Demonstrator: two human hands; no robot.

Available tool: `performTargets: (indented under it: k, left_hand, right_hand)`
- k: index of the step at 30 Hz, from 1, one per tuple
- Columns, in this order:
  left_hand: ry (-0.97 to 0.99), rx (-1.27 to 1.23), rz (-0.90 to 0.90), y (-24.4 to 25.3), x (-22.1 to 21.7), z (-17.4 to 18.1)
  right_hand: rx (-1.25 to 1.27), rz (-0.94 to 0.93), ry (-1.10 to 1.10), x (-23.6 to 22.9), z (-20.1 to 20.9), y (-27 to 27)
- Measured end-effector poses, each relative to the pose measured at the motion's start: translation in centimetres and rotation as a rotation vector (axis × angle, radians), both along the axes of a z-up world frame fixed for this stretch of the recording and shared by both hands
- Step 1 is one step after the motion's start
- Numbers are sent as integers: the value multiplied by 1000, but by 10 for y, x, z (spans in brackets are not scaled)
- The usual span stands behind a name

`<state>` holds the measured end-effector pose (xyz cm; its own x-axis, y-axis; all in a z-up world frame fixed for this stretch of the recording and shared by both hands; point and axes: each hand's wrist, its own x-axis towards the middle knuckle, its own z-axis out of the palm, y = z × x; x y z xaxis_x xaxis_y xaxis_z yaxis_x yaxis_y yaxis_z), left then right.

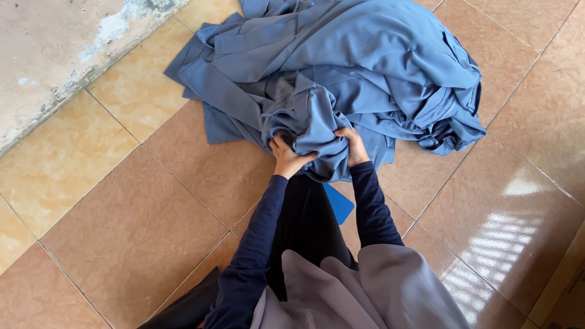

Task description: Folding blue pants into neat rectangles on a tiled floor.

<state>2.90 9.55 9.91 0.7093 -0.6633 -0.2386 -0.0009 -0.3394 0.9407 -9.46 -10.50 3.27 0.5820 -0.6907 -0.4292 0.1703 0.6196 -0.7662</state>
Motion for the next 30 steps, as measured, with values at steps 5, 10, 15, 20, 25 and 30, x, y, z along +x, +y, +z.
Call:
performTargets:
  k: [5, 10, 15, 20, 25, 30]
  left_hand:
    - [83, -196, -93, -5, 20, -74]
    - [165, -377, -338, -8, 20, -91]
    - [301, -177, -32, -11, 7, -37]
    - [189, -176, 13, 5, 27, -38]
    - [75, -164, 75, 28, 35, -41]
    - [-68, -140, 178, 89, 65, -47]
  right_hand:
    - [18, 252, -218, -16, -83, -16]
    - [-22, 422, -391, -32, -35, -20]
    - [-560, 101, 1, -19, 101, 14]
    - [-448, 196, 314, -18, 36, 12]
    - [-541, 302, 399, -1, 10, 44]
    - [-648, 442, 479, 23, -5, 86]
